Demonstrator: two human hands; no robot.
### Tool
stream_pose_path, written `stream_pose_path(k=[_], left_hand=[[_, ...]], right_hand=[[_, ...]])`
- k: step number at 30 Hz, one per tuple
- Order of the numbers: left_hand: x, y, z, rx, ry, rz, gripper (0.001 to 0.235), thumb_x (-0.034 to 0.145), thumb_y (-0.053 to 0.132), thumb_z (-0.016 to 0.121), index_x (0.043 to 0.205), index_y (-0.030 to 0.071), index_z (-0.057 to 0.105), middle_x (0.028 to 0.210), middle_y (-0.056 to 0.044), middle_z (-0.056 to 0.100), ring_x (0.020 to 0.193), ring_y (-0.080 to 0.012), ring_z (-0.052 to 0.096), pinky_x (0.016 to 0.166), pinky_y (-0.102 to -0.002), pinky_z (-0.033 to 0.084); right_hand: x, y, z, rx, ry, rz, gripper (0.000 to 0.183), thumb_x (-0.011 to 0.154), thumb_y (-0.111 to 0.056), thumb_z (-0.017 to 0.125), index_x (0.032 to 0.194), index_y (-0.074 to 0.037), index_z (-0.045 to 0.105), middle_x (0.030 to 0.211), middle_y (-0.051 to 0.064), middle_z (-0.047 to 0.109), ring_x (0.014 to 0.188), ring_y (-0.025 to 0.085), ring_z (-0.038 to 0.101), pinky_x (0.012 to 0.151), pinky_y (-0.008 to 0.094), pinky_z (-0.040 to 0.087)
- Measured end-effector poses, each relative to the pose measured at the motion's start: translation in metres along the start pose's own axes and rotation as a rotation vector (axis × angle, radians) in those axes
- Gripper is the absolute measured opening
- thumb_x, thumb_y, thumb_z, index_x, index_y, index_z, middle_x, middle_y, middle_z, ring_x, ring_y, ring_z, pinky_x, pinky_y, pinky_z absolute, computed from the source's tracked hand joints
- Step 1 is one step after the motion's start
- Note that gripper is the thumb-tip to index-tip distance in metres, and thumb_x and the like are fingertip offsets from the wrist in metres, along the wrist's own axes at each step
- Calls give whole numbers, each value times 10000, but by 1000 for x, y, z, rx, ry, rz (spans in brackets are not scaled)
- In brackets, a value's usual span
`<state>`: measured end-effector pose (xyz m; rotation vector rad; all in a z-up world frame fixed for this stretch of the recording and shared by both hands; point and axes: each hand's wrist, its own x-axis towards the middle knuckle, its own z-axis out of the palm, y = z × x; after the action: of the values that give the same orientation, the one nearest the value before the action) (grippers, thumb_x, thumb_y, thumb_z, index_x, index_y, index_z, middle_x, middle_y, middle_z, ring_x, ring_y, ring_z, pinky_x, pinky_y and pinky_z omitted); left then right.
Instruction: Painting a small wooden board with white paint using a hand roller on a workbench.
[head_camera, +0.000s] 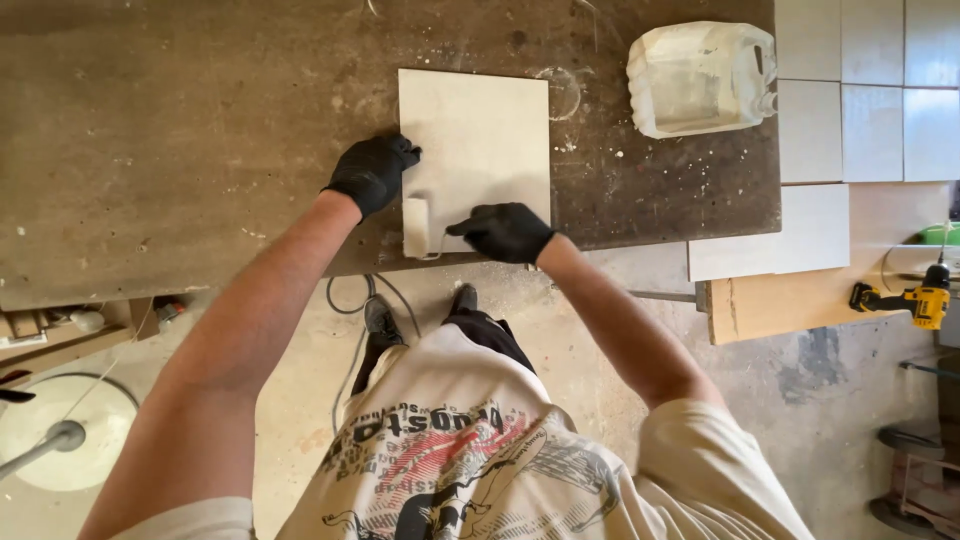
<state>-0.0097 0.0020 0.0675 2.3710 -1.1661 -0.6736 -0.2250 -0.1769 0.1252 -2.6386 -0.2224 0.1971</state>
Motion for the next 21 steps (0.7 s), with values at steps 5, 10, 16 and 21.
stream_pose_path(k=[5, 10, 16, 21], left_hand=[[-7, 14, -11, -101, 2, -22, 423, 1094, 417, 444, 1384, 179, 638, 1355, -169, 658, 1240, -384, 613, 1050, -461, 485], [-1, 6, -6, -89, 44, -44, 396, 1102, 434, 442, 1344, 196, 647, 1295, -158, 686, 1201, -375, 638, 1027, -456, 497], [1, 2, -6, -10, 21, 47, 378, 1094, 414, 481, 1310, 160, 657, 1280, -193, 692, 1190, -410, 637, 997, -484, 523], [6, -8, -8, 81, -8, 77, 393, 1085, 241, 416, 1370, 238, 687, 1414, -114, 653, 1279, -350, 617, 1052, -475, 486]], right_hand=[[-90, 51, -63, 389, -118, 472, 193, 927, -292, 689, 1092, -285, 789, 877, 22, 729, 800, 269, 713, 718, 412, 587], [-98, 73, -46, -117, -73, 133, 174, 947, -341, 678, 1090, -288, 762, 962, 21, 737, 849, 313, 732, 706, 479, 607], [-3, 2, 2, -73, 81, -50, 201, 959, -303, 653, 1137, -374, 716, 873, -45, 682, 761, 268, 724, 671, 410, 607], [-106, 63, -52, 1, 28, 164, 232, 900, -238, 704, 1112, -300, 774, 867, 34, 711, 823, 315, 726, 749, 479, 598]])
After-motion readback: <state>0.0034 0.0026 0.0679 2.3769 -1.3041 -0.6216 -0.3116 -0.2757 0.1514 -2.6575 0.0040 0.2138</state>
